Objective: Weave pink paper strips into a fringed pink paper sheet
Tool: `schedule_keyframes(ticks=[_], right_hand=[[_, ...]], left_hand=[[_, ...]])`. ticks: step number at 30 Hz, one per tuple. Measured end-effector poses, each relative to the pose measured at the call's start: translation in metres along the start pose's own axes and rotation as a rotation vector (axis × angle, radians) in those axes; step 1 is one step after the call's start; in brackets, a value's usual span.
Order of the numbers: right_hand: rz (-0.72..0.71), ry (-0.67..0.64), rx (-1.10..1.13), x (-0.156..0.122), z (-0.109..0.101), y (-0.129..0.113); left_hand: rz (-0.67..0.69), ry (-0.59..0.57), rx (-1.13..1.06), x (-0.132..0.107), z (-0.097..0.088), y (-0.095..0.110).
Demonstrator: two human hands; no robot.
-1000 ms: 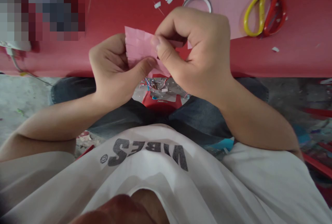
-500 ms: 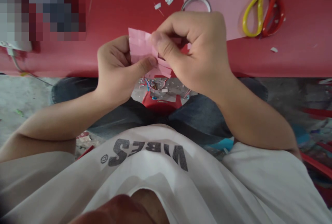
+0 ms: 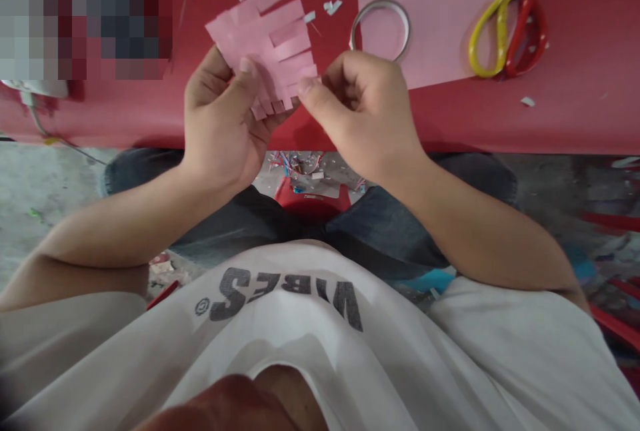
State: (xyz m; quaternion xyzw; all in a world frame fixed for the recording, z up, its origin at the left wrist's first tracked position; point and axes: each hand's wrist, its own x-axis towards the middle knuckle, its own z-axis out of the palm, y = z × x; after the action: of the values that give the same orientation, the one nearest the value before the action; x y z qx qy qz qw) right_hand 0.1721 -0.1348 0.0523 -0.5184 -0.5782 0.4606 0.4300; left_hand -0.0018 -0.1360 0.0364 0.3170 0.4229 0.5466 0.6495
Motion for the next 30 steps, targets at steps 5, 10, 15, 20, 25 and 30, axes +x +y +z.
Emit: schedule_keyframes(ticks=[5, 10, 15, 20, 25, 30], right_hand=[[0.013, -0.050, 0.005, -0.006, 0.014, 0.001], [-0.020, 0.029, 0.072, -0.010, 0.023, 0.003], [-0.034, 0.105, 0.068, -0.010, 0.026, 0.008], [-0.060, 0.119, 0.108, -0.009, 0.028, 0.011], [-0.007, 0.116, 0.072, -0.010, 0.031, 0.005], [0.010, 0.112, 0.076, -0.011, 0.028, 0.003]], left_hand=[[0.022, -0.031, -0.142, -0.004, 0.007, 0.008], [0.176, -0.086, -0.090, 0.002, 0.004, 0.004], [0.136, -0.018, -0.050, 0.000, 0.006, 0.002], [0.112, -0.003, -0.047, -0.002, 0.008, 0.003], [0.066, 0.047, -0.056, -0.003, 0.009, 0.002], [0.067, 0.033, -0.017, -0.003, 0.009, 0.003]])
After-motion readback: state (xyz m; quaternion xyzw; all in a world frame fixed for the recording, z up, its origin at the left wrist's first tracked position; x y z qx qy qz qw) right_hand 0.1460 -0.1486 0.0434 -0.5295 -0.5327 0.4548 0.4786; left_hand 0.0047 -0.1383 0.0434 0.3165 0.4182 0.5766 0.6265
